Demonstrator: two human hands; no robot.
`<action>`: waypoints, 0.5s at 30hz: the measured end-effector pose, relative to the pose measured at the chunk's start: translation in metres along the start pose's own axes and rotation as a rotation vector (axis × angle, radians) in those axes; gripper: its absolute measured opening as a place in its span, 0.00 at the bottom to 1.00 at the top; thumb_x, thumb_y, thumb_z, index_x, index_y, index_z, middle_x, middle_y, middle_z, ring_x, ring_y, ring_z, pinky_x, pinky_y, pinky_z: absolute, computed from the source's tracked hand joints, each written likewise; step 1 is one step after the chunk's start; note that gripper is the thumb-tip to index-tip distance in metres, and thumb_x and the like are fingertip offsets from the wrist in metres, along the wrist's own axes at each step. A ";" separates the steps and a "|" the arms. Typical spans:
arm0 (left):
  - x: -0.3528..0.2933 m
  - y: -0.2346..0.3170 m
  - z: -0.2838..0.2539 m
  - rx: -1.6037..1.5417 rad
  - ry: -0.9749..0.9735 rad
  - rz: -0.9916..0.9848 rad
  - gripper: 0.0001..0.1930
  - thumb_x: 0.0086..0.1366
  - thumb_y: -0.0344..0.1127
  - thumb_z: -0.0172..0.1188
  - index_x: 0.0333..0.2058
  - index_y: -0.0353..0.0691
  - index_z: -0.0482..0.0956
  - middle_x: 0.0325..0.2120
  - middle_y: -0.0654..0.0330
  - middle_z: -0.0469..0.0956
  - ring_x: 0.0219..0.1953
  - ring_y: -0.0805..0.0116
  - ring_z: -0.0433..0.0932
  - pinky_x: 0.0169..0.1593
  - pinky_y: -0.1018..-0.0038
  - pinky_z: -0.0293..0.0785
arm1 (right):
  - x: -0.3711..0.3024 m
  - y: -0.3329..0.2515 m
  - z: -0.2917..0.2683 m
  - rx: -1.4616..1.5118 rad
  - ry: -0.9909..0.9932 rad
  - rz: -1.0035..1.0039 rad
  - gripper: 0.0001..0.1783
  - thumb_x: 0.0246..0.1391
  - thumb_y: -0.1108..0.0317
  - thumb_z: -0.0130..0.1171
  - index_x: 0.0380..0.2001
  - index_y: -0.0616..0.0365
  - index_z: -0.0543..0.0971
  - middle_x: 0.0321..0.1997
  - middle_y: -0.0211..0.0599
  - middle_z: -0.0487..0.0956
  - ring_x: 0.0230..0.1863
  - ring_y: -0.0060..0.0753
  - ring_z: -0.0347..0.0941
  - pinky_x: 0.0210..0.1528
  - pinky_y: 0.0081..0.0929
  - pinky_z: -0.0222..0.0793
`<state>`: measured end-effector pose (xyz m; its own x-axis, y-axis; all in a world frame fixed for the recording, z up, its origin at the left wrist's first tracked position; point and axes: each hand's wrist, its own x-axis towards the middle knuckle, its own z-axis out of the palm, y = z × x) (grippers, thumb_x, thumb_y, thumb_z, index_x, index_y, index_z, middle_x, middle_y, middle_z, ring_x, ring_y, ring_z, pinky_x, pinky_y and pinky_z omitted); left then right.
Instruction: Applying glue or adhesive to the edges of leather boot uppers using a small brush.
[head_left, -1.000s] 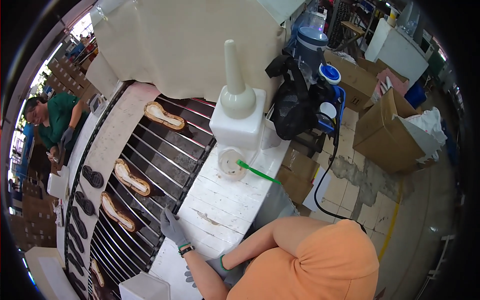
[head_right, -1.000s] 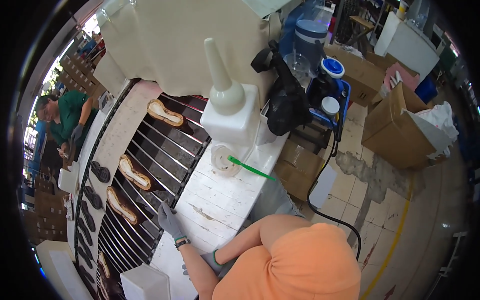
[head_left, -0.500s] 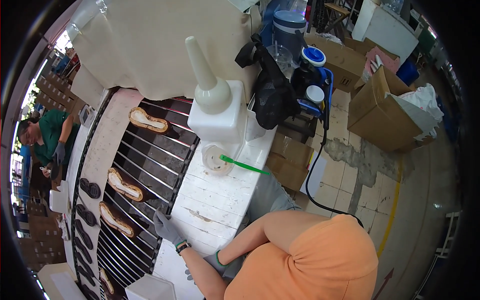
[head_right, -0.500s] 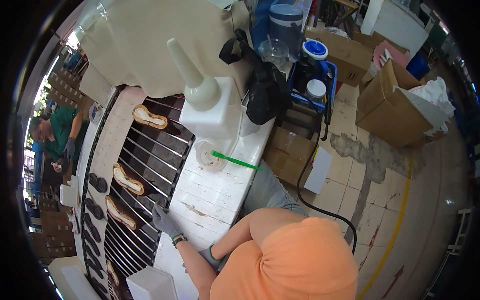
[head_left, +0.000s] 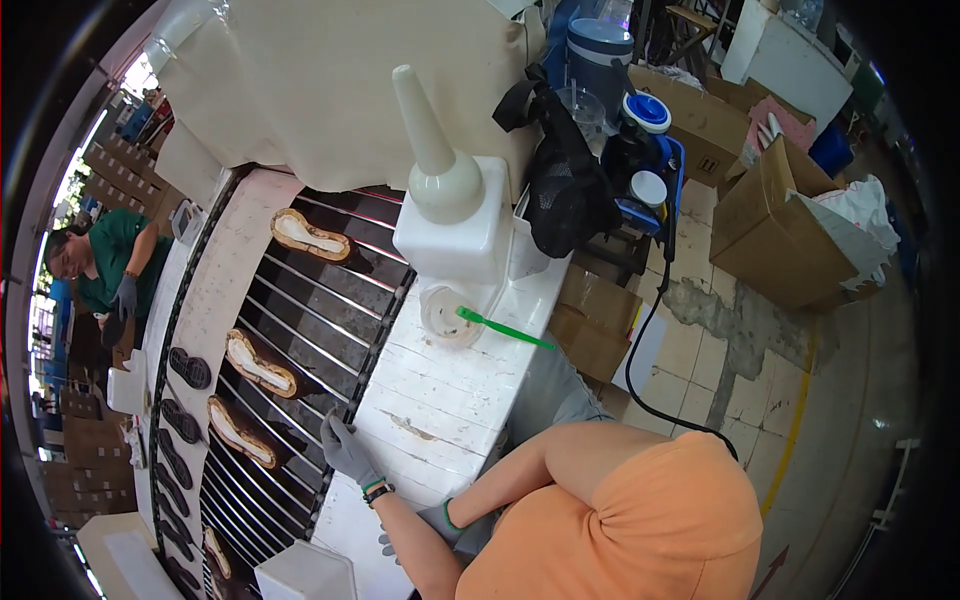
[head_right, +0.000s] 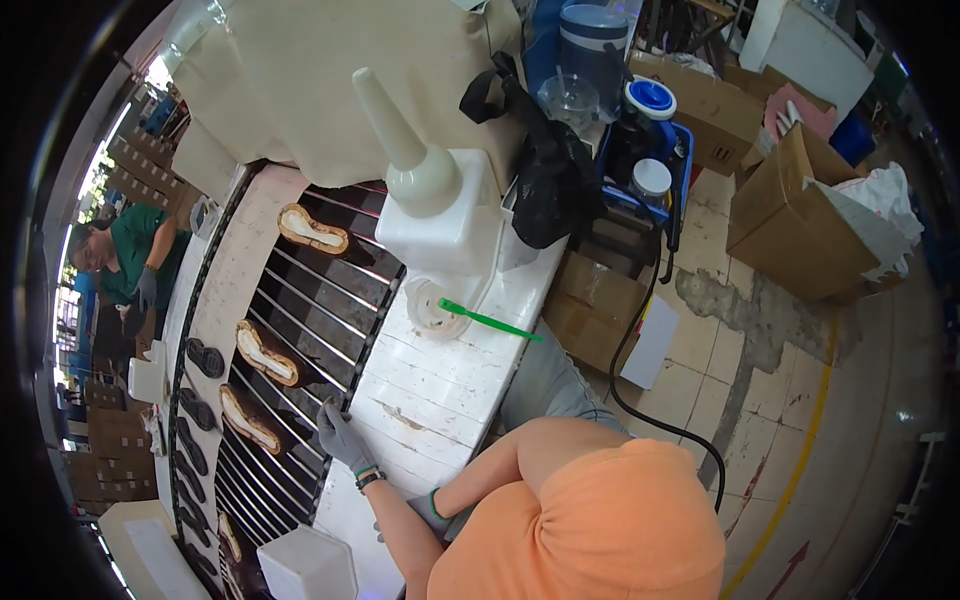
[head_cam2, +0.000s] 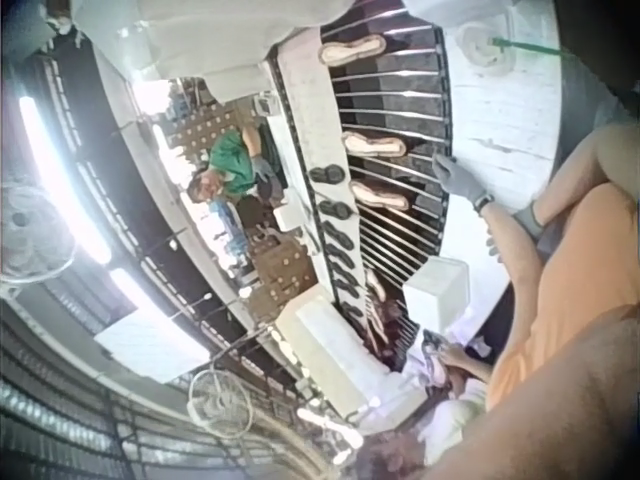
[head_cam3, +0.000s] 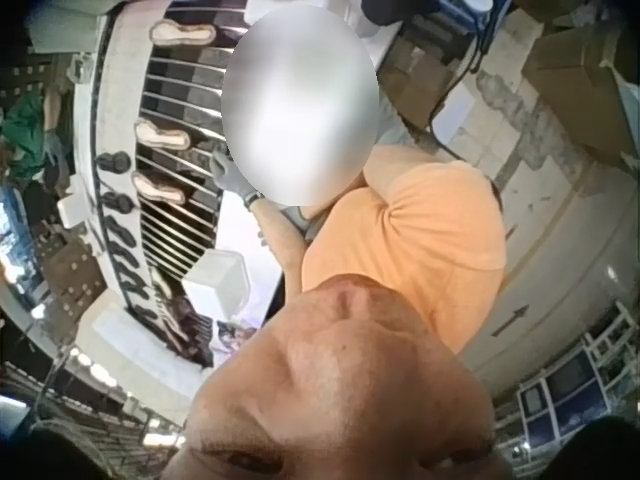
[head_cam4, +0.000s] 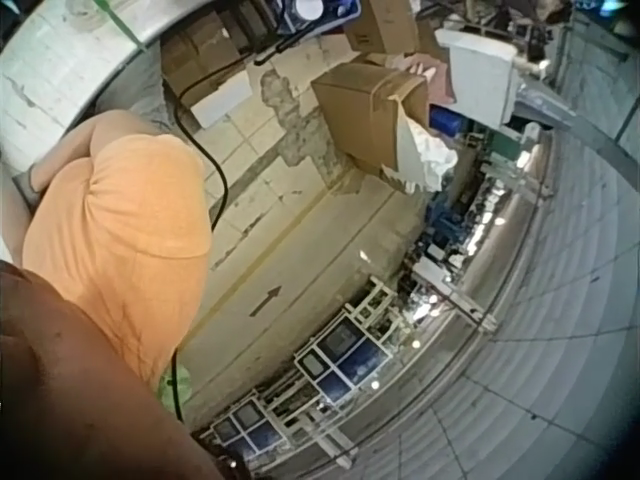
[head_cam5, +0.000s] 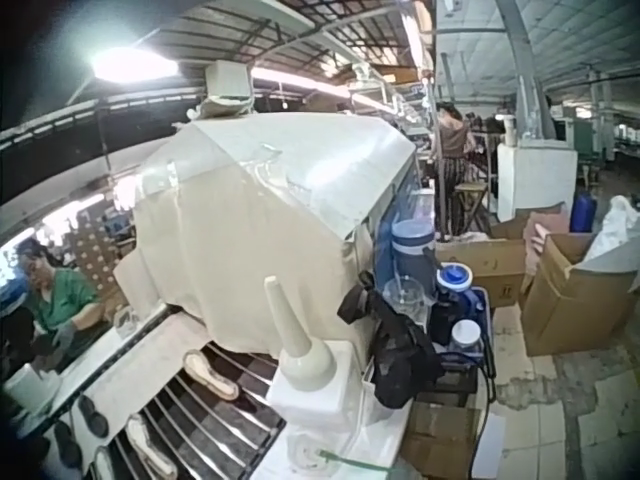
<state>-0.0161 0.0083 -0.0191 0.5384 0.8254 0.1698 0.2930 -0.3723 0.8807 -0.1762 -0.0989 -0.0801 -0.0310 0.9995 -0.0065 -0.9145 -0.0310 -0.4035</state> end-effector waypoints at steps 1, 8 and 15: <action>0.000 -0.001 0.001 -0.022 -0.001 0.004 0.13 0.72 0.37 0.52 0.44 0.35 0.82 0.25 0.66 0.78 0.24 0.80 0.69 0.31 0.80 0.66 | 0.009 0.007 0.004 0.021 -0.037 -0.005 0.25 0.71 0.56 0.35 0.67 0.51 0.58 0.72 0.36 0.60 0.70 0.29 0.56 0.71 0.36 0.54; 0.002 -0.002 -0.008 -0.053 0.027 -0.016 0.14 0.72 0.38 0.52 0.45 0.35 0.82 0.25 0.66 0.78 0.25 0.80 0.70 0.32 0.80 0.67 | -0.006 -0.017 -0.033 0.145 -0.352 0.076 0.26 0.71 0.57 0.34 0.69 0.50 0.55 0.75 0.36 0.56 0.73 0.30 0.52 0.73 0.37 0.51; -0.002 0.000 -0.006 0.005 0.011 -0.010 0.14 0.72 0.39 0.53 0.46 0.37 0.82 0.22 0.65 0.77 0.25 0.79 0.72 0.33 0.79 0.68 | -0.010 0.004 -0.050 0.299 -0.352 0.185 0.25 0.71 0.57 0.35 0.67 0.52 0.58 0.70 0.39 0.62 0.70 0.32 0.58 0.71 0.36 0.54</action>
<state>-0.0223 0.0093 -0.0169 0.5268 0.8337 0.1656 0.3027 -0.3661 0.8800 -0.1597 -0.1090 -0.1271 -0.2904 0.9160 0.2766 -0.9550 -0.2592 -0.1442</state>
